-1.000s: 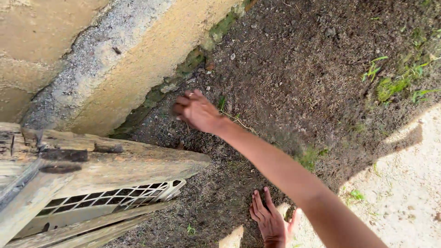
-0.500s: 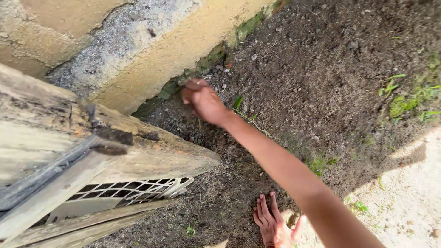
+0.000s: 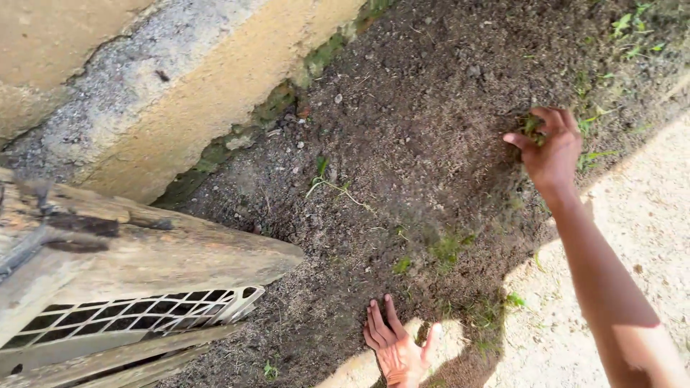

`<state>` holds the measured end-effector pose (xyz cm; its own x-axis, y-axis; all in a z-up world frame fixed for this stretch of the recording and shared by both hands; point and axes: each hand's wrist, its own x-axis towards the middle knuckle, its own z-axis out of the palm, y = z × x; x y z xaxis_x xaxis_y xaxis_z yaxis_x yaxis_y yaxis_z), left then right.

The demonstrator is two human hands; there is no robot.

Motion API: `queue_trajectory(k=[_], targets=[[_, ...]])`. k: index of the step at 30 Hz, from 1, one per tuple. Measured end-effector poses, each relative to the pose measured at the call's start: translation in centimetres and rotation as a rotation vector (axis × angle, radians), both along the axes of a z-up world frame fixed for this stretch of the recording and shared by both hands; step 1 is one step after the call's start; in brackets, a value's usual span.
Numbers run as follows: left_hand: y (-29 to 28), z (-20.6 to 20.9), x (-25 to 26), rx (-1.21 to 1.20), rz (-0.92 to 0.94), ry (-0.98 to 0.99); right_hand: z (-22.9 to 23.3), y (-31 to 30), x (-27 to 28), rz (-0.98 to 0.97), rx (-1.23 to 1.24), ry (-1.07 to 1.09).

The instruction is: Hand-pulling weeds from a sandy garden area near a fence.

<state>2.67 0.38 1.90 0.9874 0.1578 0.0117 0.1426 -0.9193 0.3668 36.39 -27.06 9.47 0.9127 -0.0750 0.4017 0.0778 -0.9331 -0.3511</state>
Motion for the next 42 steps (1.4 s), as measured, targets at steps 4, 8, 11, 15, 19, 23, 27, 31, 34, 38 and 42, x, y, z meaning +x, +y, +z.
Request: queue_trajectory(k=[4,8,11,15,19,23,27,31,34,38,42], targets=[[-0.3,-0.4,-0.3,0.027,0.004,0.047,-3.4,-0.8,2.0,-0.058,0.228,0.076],[-0.4,-0.8,-0.6,0.05,0.032,0.06,-4.6,-1.7,2.7,0.007,0.155,-0.171],[-0.7,-0.7,-0.3,0.047,0.058,0.05,-4.9,-2.5,2.6,0.03,0.02,-0.282],[-0.7,-0.8,-0.5,0.024,0.068,0.025,-1.8,-3.3,-0.5,0.02,0.251,-0.111],[-0.5,-0.9,-0.2,0.016,0.037,-0.021,5.4,-0.7,-7.6,0.249,0.444,0.346],[-0.7,-0.1,-0.2,0.025,0.038,-0.017,4.3,-3.2,-8.5,0.505,0.195,0.347],[-0.8,-0.2,-0.2,0.028,0.039,-0.028,0.7,-6.0,-4.8,0.064,0.211,0.241],[-0.8,-0.6,-0.2,0.015,0.053,-0.03,0.3,-2.3,-6.0,0.126,0.255,0.173],[-0.8,-0.7,-0.3,0.038,0.061,0.005,0.1,1.2,-8.0,0.251,0.25,0.129],[-0.7,-1.0,-0.4,0.007,0.067,0.007,-4.2,2.8,-8.6,0.317,0.058,-0.002],[-0.7,-1.8,-0.8,0.056,0.076,0.081,-7.6,2.6,-8.4,0.243,-0.035,-0.056]])
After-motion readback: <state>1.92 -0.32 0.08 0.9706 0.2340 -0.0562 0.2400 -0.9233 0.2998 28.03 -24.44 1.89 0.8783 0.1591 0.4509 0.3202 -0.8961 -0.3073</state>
